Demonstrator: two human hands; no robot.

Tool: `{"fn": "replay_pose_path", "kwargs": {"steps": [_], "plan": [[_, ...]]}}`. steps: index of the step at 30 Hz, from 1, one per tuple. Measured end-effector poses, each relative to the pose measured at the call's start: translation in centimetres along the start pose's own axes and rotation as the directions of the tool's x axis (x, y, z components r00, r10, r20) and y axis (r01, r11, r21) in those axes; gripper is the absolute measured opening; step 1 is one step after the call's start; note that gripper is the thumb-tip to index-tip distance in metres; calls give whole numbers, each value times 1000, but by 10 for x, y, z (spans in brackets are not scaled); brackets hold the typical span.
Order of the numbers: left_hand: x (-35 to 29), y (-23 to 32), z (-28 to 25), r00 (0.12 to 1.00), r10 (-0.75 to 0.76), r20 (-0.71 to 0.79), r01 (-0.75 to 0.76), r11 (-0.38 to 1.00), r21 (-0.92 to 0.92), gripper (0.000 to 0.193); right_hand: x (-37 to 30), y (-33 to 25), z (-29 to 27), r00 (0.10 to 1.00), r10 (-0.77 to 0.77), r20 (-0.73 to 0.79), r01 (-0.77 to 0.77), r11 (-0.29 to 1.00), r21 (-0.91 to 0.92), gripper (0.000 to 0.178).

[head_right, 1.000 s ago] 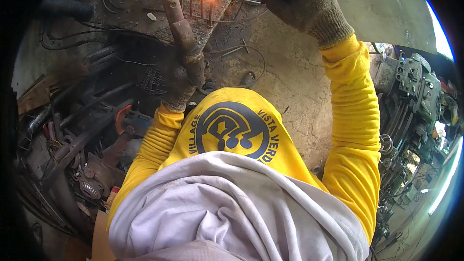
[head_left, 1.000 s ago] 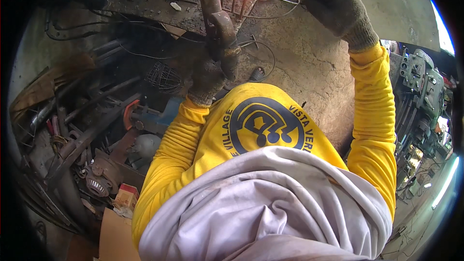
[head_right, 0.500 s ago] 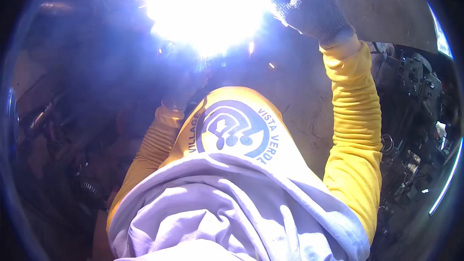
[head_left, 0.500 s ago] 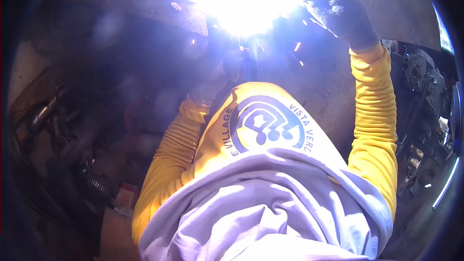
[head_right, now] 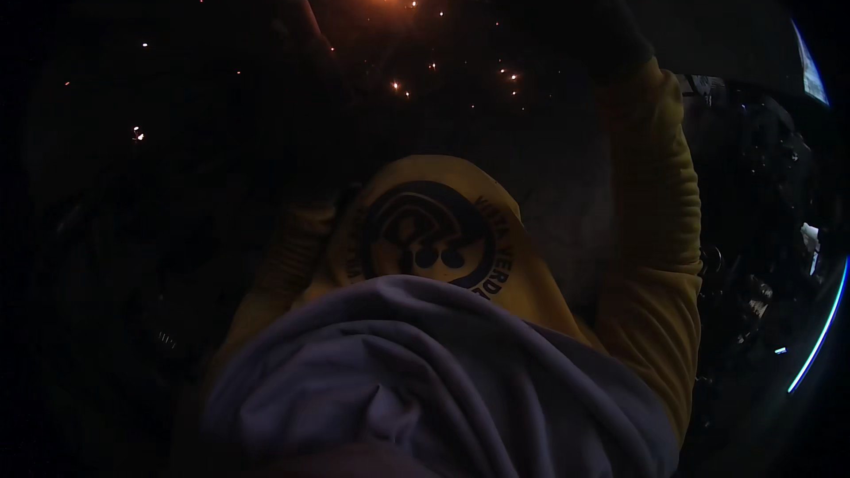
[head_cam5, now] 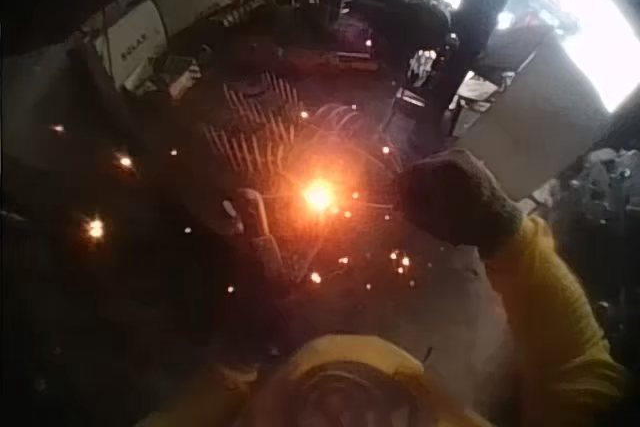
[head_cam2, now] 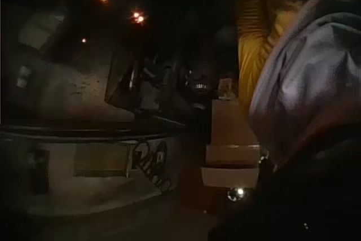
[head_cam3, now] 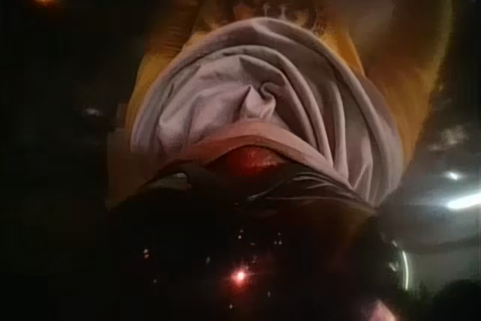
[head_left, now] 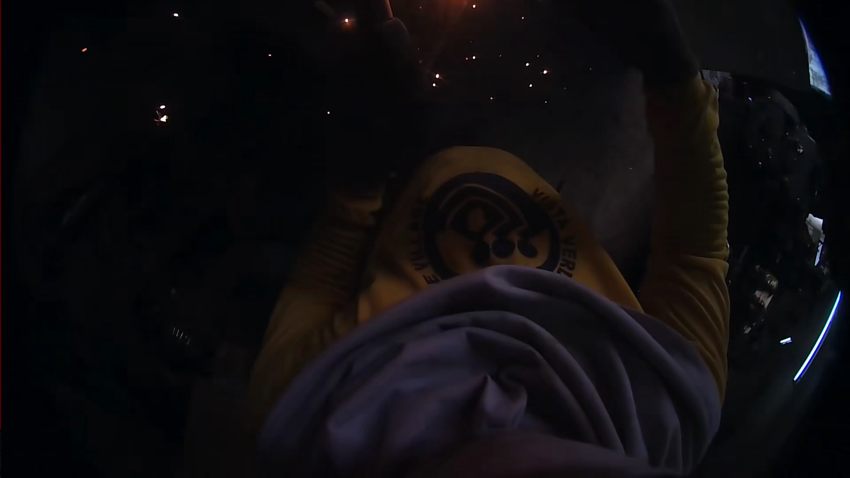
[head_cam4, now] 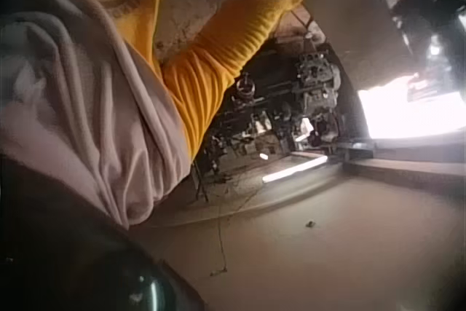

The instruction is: The person welds a metal wire frame to a heavy metal component using a welding rod, then uses an angle grinder to smooth the joints.

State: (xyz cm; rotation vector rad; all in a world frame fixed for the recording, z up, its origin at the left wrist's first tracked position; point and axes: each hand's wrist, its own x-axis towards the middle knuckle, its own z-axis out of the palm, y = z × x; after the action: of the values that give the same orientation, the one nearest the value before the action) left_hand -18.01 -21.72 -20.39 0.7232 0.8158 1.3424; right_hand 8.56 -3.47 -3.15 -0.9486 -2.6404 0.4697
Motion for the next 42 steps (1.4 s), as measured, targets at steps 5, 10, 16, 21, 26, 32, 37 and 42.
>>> {"fn": "replay_pose_path", "kwargs": {"steps": [5,10,16,21,26,32,37,42], "plan": [[3,4,7,998,68,1,-66,975,214,43,-2,-5,-5,984,-117,-132,115,993,-25,7],[-4,19,9,993,114,13,-107,885,453,42,6,-16,-2,988,-109,-111,111,994,13,8],[-8,25,15,991,125,47,-130,813,567,42,8,-29,-3,991,-67,-117,69,998,13,9],[-9,14,5,994,60,97,-90,932,352,42,7,-36,-7,993,-64,-101,62,998,-19,10],[-10,-1,-7,989,-26,145,75,934,-348,44,10,-51,-9,998,29,-53,-28,999,21,6],[-13,2,-10,880,-286,380,396,-2,-918,43,3,-43,-3,996,39,-85,-35,998,52,12],[-10,-4,-20,939,-238,250,343,575,-743,41,-7,-19,20,975,68,-213,-50,995,90,13],[-19,-2,-18,993,-104,53,95,984,148,38,-6,-11,22,969,-62,-239,73,997,36,9]]}}
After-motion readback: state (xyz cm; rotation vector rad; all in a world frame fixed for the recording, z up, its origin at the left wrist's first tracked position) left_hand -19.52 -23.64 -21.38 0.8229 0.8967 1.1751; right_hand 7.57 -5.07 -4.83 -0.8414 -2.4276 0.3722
